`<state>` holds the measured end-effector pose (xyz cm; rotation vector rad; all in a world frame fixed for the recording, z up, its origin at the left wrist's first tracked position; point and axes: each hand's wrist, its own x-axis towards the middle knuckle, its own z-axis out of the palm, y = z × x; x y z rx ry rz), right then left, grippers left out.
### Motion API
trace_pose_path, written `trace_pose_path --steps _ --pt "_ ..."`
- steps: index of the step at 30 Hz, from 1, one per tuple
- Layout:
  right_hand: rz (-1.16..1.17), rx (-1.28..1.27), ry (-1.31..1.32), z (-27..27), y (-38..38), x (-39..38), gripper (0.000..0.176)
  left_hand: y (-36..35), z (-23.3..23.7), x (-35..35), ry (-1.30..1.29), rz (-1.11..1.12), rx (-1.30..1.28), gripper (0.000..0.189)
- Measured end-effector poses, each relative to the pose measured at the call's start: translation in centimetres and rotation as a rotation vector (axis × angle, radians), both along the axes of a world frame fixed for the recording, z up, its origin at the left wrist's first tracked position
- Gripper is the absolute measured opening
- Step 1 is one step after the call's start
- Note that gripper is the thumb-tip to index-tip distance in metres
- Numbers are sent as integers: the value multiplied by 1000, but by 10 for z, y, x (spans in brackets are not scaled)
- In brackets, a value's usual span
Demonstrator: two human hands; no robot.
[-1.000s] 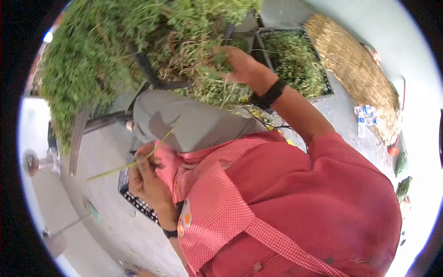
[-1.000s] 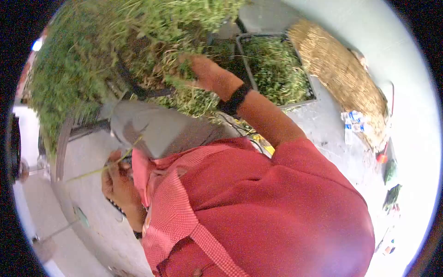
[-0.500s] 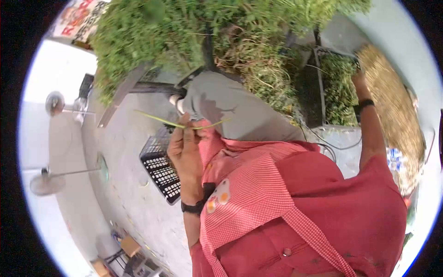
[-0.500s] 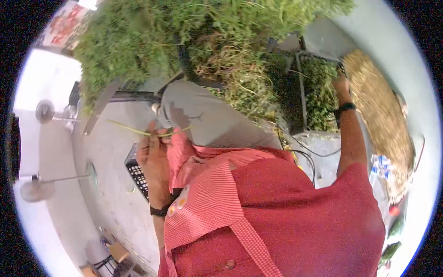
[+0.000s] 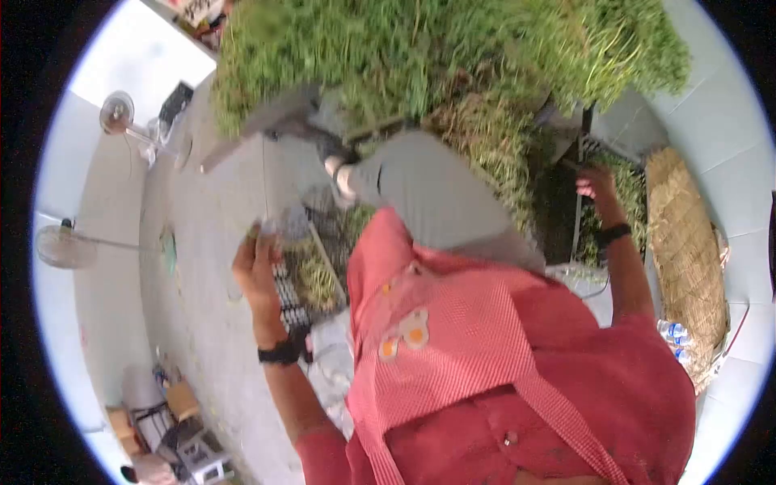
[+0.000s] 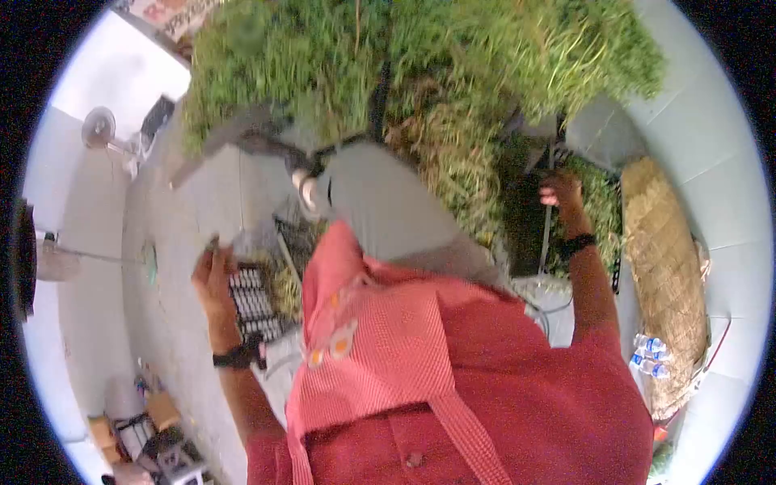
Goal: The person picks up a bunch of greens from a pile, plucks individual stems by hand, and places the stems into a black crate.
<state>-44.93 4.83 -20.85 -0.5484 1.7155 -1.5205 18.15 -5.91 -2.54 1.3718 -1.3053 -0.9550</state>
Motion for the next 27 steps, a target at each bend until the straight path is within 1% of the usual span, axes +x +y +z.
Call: trace_pose_path --steps 1,2,3,4,5,6,7,8,9,11,13,14,15,16,17,18,20,21,23,24,25,26,27 --pt "-16 48 32 20 -11 13 31 -8 -16 27 -53 1 50 34" --pt "-34 108 57 37 -18 28 32 -17 -20 38 -119 50 146 35" --pt "-56 81 71 46 -24 31 32 -21 -25 53 -192 106 251 36" --pt "17 -14 -2 52 -31 34 28 -33 -56 88 -409 94 122 27" --pt "95 -108 -74 61 -40 38 26 -50 -103 129 -626 90 -11 18" --pt "84 -130 -65 80 -49 49 26 -63 -160 170 -768 166 -214 17" --pt "184 -146 82 110 -57 64 24 -72 -193 193 -903 249 -426 16" --pt "280 -159 234 139 -66 77 23 -67 -186 182 -614 236 -111 16" --pt "265 -178 245 161 -76 88 23 -52 -178 163 -324 205 204 16" --pt "376 -355 234 206 -99 106 18 -32 -186 136 -212 113 367 18" --pt "400 -278 990 275 -117 125 21 -4 -147 86 7 -22 423 22" --pt "367 -367 980 301 -129 133 20 -9 -179 95 -52 -109 243 24" --pt "335 -454 966 323 -142 140 20 -11 -230 112 -111 -194 63 26" --pt "327 -510 819 347 -155 144 21 -16 -269 126 -429 -267 125 27" --pt "319 -564 669 365 -168 146 22 -25 -287 132 -752 -334 183 28" --pt "305 -566 676 377 -181 148 22 -12 -267 115 -487 -276 349 29" --pt "213 -639 498 398 -205 150 18 21 -177 52 78 -24 604 31" --pt "208 -641 503 403 -218 148 18 27 -180 45 79 -31 600 31" --pt "169 -486 596 400 -251 140 18 43 -196 50 300 35 514 34" --pt "218 -496 649 398 -266 135 28 44 -220 63 307 32 508 34" --pt "217 -502 653 402 -274 139 28 40 -259 82 483 -30 608 36" --pt "138 -430 982 405 -283 147 33 35 -278 92 657 -94 710 37" --pt "51 -345 1306 407 -291 152 37 38 -272 85 656 -94 706 37"
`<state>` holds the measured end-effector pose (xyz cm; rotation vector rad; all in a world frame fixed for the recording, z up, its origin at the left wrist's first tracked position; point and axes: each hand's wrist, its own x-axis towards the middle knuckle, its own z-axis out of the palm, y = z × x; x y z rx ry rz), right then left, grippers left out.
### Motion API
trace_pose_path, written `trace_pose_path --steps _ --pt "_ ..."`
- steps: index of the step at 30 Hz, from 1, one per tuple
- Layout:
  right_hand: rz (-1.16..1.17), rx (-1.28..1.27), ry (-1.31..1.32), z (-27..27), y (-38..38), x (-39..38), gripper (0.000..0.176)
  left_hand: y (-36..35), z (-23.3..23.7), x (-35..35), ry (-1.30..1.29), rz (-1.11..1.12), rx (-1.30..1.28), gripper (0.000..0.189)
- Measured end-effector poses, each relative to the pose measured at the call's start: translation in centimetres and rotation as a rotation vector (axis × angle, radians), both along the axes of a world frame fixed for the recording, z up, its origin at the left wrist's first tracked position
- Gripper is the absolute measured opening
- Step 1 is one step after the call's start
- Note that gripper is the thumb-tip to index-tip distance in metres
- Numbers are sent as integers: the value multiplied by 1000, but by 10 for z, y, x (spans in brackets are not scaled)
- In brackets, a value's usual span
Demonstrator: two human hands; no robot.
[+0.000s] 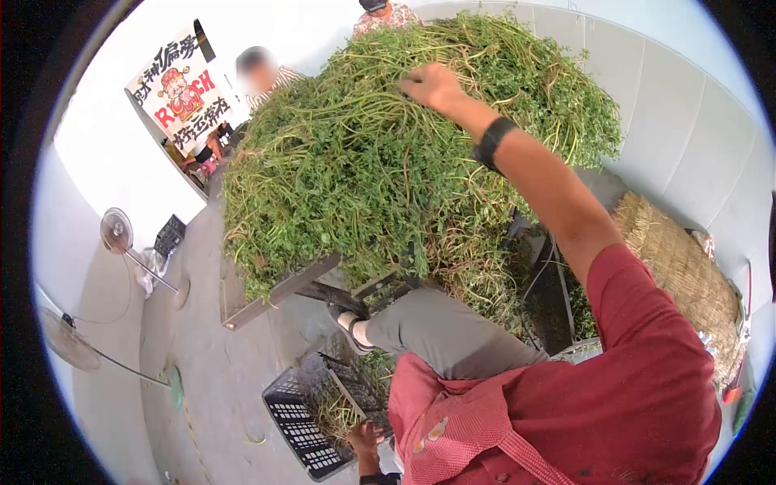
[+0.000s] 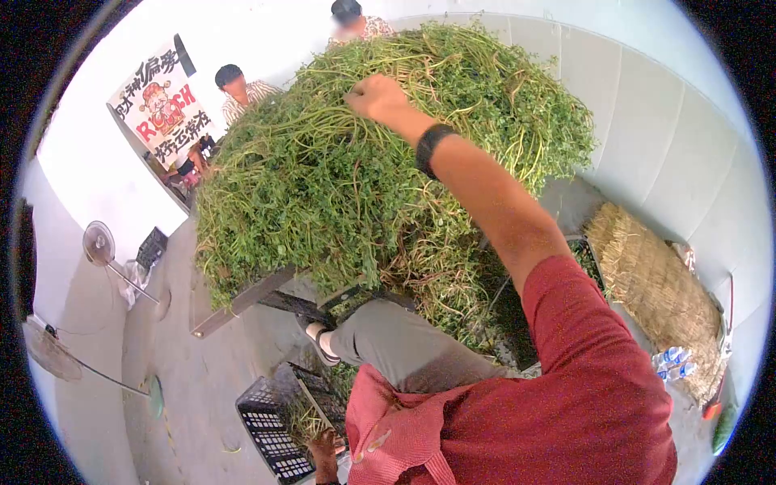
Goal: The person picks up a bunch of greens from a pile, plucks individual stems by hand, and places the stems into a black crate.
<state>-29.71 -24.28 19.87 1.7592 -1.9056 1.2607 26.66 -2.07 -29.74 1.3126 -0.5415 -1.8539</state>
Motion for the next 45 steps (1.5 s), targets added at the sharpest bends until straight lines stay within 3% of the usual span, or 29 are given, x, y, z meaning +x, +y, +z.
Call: trace_pose_path --steps 2,4,6,7,8,9,10,12,14,18,20,21,23,25,27,30,32,33,35,36,38,39,40,42,45 --pt "-18 93 -5 1 -11 8 37 18 41 -37 -572 -91 -178 36" --pt "-52 284 -9 -3 -24 10 36 21 25 -34 -512 -68 -208 36" --pt "-57 205 -8 -11 -32 5 35 17 9 -30 -330 -55 -116 34" --pt "-26 133 -54 -14 -31 0 35 28 55 -59 -591 -113 -285 31" --pt "4 62 -99 -14 -30 -3 35 28 55 -59 -590 -111 -284 31" --pt "-9 171 -365 -11 -29 -7 27 28 56 -59 -573 -146 -337 30" --pt "-14 173 -367 -13 -22 -13 27 29 57 -60 -557 -186 -391 29" --pt "459 -74 -1061 -15 -3 -27 24 24 65 -67 -553 -157 -317 26" --pt "433 -122 -1136 -8 28 -24 27 18 83 -78 -549 -127 -246 24" --pt "596 -194 -1171 -16 66 -37 17 11 124 -101 -484 -39 -413 23" --pt "803 -98 -1280 -23 95 -31 20 3 132 -103 -186 -22 -445 26" --pt "842 -71 -1334 -26 108 -22 19 1 146 -111 -193 -28 -440 26" --pt "883 -32 -1322 -40 132 -4 19 -3 192 -135 -499 -85 -726 26" --pt "1022 59 -1246 -65 152 9 17 -13 225 -152 -501 -137 -751 27" --pt "987 128 -1276 -90 170 32 17 -11 271 -180 -549 -138 -875 28" --pt "927 282 -1212 -129 203 68 18 -14 302 -207 -406 -157 -844 34" --pt "895 362 -1135 -154 217 88 19 -4 325 -228 50 -146 -799 45" --pt "925 437 -1195 -167 221 97 20 -6 326 -230 33 -157 -790 45" --pt "883 566 -1305 -185 227 104 17 -8 323 -232 347 -224 -817 50" --pt "874 568 -1332 -189 231 106 17 -6 323 -234 333 -235 -796 50" --pt "799 529 -756 -194 237 109 17 -4 328 -237 380 -54 -658 43" --pt "901 443 -593 -202 235 109 19 -10 319 -234 381 -59 -635 29" --pt "898 454 -606 -208 236 108 19 -13 311 -230 375 -58 -620 29" --pt "1023 810 -888 -214 236 101 21 -17 296 -226 392 -72 -566 24" --pt "935 722 -1008 -224 228 90 21 -12 285 -223 444 -48 -432 22"
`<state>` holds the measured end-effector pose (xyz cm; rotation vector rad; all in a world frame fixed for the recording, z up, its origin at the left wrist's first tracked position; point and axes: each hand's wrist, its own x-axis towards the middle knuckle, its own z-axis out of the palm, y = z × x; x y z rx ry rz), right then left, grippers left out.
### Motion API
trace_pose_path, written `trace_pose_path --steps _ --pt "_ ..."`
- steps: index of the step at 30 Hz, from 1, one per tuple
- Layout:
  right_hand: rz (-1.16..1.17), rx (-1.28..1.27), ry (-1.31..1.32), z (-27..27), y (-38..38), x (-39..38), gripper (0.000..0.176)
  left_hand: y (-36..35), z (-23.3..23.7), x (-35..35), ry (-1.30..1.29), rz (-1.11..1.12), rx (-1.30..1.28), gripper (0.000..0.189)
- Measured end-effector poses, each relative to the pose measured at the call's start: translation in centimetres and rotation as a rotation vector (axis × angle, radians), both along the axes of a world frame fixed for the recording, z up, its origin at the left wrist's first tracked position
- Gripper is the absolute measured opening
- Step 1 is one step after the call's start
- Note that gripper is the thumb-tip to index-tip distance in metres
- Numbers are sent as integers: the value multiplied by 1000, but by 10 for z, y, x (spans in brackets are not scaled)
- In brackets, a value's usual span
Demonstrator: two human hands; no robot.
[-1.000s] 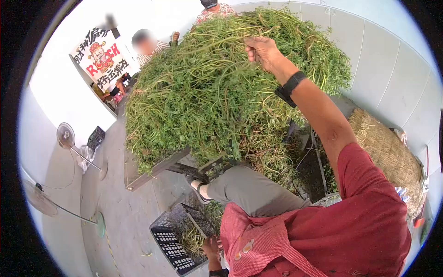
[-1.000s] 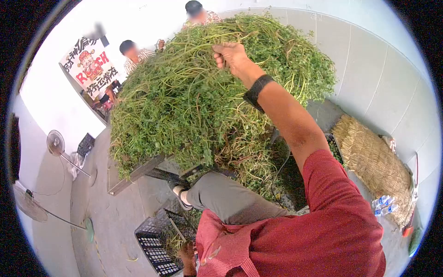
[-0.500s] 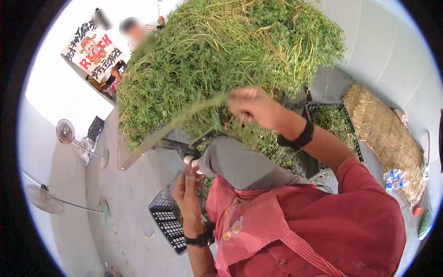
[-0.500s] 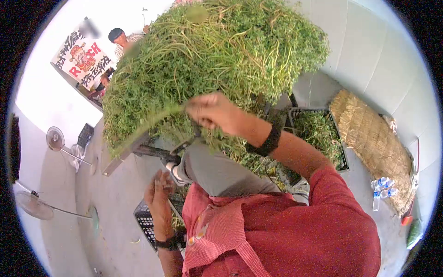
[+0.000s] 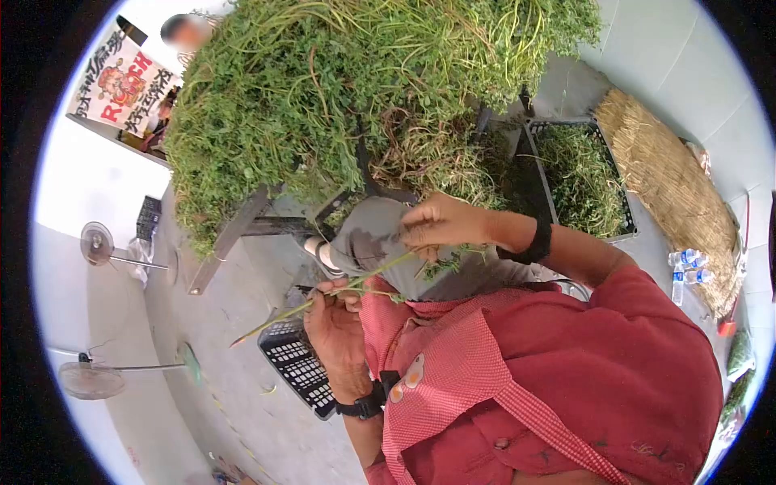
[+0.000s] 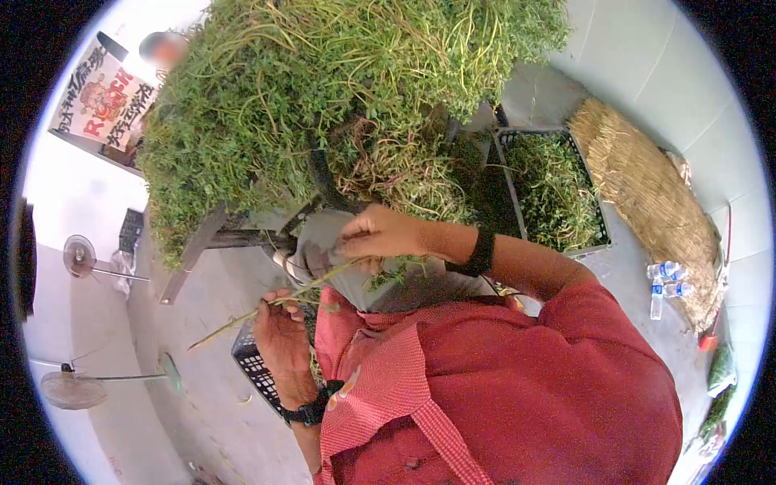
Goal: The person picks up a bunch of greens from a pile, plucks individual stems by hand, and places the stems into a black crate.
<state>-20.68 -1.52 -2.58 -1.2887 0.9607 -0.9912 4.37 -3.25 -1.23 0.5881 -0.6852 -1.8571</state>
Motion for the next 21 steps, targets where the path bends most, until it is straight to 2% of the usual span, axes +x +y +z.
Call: trace_pose_path --steps 3,4,5,7,8,10,11,13,14,16,17,19,21 --pt "36 126 133 7 -1 -10 21 2 -17 6 -57 4 64 21" --pt "125 64 246 5 -4 -16 25 1 -24 9 -122 0 64 21" --pt "146 97 248 0 -8 -22 25 0 -28 11 -119 14 100 21" --pt "92 -537 774 -14 -10 -31 33 3 -32 11 -200 17 46 20" --pt "129 -496 772 -19 -5 -31 33 6 -34 13 -193 29 98 20" --pt "-189 -437 987 -20 1 -31 43 4 -36 15 -172 10 36 19" --pt "-160 -420 995 -23 6 -26 43 7 -37 15 -162 22 65 19" --pt "-292 -432 956 -26 14 -13 46 10 -39 16 -174 19 40 20" --pt "-280 -428 956 -25 15 -6 46 10 -42 18 -180 -7 12 22" --pt "-464 -575 961 -19 14 9 47 12 -40 18 -225 -17 -4 23" --pt "-455 -572 955 -17 9 18 47 12 -39 17 -268 -36 -29 24" --pt "-460 -816 1105 -14 1 39 46 12 -39 13 -298 -56 -42 25" --pt "-388 -762 1186 -18 -12 55 40 13 -41 12 -297 -61 -49 26"
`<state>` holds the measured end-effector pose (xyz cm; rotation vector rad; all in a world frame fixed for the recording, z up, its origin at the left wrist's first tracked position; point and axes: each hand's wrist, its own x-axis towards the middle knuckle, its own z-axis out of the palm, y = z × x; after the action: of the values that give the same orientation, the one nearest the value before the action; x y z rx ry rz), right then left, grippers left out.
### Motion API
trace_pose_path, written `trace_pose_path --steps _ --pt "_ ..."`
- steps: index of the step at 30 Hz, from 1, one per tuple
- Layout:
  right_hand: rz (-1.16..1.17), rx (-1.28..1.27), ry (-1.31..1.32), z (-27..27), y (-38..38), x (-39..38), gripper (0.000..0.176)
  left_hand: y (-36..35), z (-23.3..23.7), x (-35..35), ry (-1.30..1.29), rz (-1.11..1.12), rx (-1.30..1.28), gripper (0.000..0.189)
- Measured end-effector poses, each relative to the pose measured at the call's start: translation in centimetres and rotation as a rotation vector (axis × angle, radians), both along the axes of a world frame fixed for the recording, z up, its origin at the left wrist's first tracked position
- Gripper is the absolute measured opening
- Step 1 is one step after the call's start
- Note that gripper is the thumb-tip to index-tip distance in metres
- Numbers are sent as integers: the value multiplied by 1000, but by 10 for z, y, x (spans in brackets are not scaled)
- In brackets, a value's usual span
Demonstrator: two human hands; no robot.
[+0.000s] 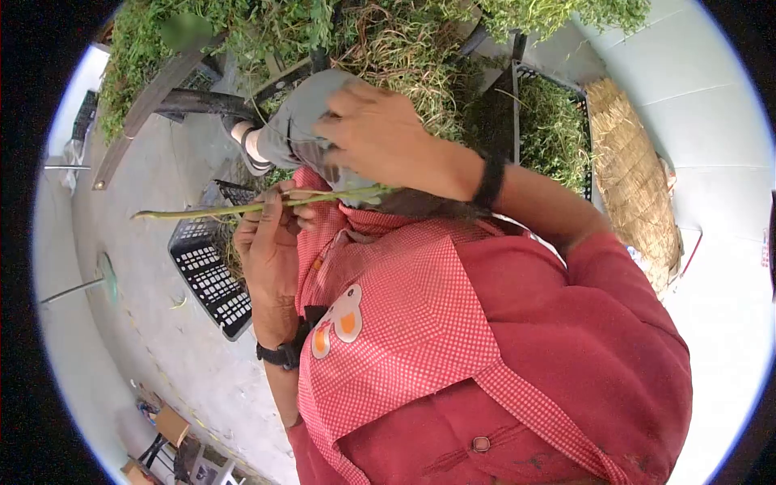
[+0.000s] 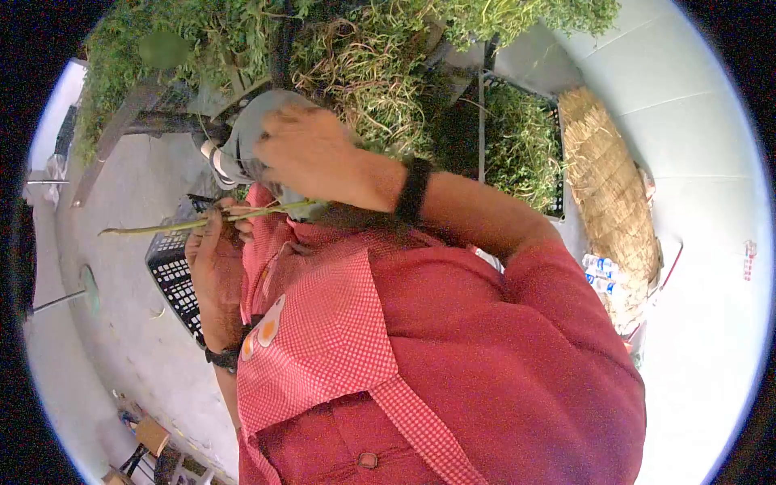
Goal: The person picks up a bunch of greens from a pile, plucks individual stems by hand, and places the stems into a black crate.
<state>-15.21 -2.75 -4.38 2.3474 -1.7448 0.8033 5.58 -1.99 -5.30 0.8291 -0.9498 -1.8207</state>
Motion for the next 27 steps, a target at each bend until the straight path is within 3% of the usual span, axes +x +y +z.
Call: trace_pose_path --steps 2,3,5,7,12,13,17,20,22,26,27 --pt "64 101 313 -8 -14 3 31 3 2 -1 -6 14 15 25" --pt "73 101 310 -8 -15 1 31 2 1 0 -7 26 -3 25" --pt "89 145 265 -5 -12 -13 24 2 1 -1 -6 56 -9 24" --pt "44 7 -15 -15 -3 -45 19 -1 0 0 -3 81 17 24" --pt "-490 352 162 -43 31 -169 26 -7 -8 1 55 130 38 20" --pt "-596 600 299 -41 35 -185 29 -8 -10 1 31 137 8 20" --pt "-560 657 495 -81 53 -225 30 -5 -6 -4 44 145 -22 19" --pt "-408 634 560 -87 41 -207 34 1 3 -9 64 172 -10 18" --pt "-336 398 198 -43 30 -159 32 4 6 -11 -7 178 -48 20" --pt "212 268 -414 20 24 -72 32 12 15 -21 -106 169 -112 22" --pt "292 264 -388 23 28 -51 31 14 18 -23 -148 192 -123 23"
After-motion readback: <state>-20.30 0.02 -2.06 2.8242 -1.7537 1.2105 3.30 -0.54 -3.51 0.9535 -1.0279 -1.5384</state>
